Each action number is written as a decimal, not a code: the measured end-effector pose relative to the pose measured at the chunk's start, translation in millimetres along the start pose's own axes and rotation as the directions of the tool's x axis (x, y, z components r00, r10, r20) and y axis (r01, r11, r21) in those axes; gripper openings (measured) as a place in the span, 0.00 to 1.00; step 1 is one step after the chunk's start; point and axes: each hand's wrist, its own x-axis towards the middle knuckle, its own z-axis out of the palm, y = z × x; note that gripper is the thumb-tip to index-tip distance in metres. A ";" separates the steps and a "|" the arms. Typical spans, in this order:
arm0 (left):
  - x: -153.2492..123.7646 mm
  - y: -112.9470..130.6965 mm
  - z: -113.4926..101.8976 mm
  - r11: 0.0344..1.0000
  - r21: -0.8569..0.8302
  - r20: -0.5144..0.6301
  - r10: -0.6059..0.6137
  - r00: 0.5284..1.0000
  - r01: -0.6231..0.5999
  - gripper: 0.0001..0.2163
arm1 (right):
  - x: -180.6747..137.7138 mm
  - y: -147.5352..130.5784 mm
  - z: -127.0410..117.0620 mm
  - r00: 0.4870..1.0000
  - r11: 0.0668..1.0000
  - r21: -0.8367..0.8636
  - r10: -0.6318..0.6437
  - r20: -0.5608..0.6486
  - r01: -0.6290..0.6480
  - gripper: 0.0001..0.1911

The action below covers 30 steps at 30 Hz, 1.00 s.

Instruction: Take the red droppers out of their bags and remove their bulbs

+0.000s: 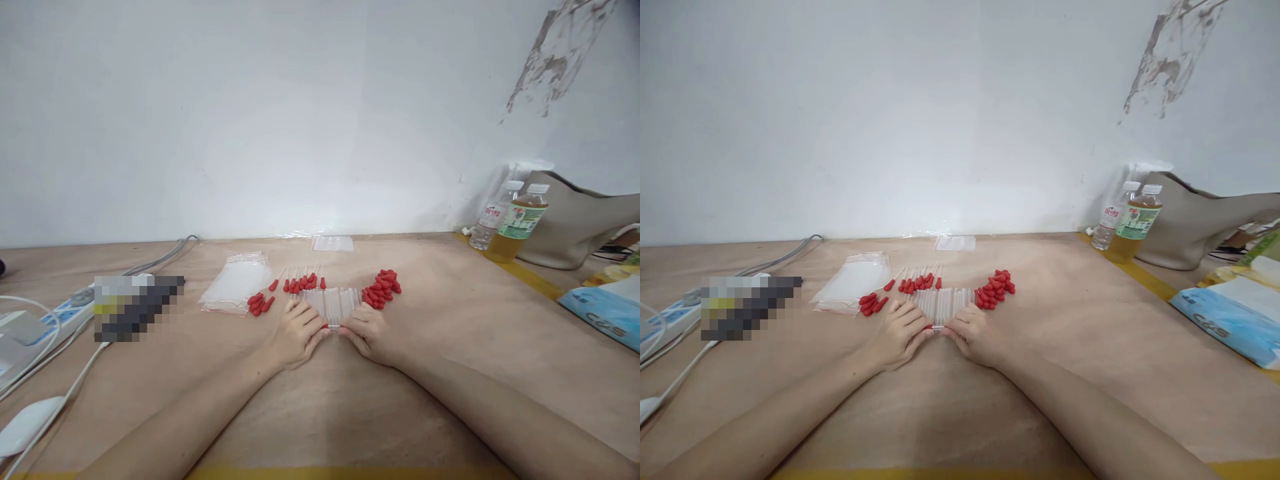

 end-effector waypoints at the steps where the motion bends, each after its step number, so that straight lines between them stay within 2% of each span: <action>1: 0.2 -0.1 -0.6 1.000 -0.001 0.020 -0.005 1.000 0.005 0.11 | -0.3 0.1 -0.2 1.000 1.000 0.007 -0.012 0.005 0.012 0.12; 6: 0.7 -0.4 -3.0 0.998 -0.064 0.093 -0.018 0.995 0.024 0.13 | -0.9 -0.2 -3.0 0.997 0.995 -0.069 -0.069 -0.016 0.068 0.10; 13: -1.1 -1.5 -5.5 0.985 -0.165 0.135 -0.029 0.990 0.052 0.13 | -0.8 -2.1 -9.5 0.984 0.963 -0.212 -0.176 -0.037 0.164 0.09; 24: -8.6 -5.0 -6.7 0.981 -0.191 0.158 0.009 0.987 0.022 0.13 | -8.9 0.9 -15.7 0.957 0.939 -0.212 -0.287 -0.041 0.272 0.07; 26: -14.7 -11.0 -7.9 0.985 -0.162 0.129 -0.037 0.991 0.058 0.13 | -11.0 6.0 -19.6 0.970 0.952 -0.221 -0.233 -0.074 0.212 0.07; 30: -24.2 -28.1 -19.7 0.963 -0.106 0.016 -0.248 0.969 0.248 0.14 | -11.7 16.1 -23.8 0.979 0.967 -0.243 0.033 -0.203 -0.083 0.08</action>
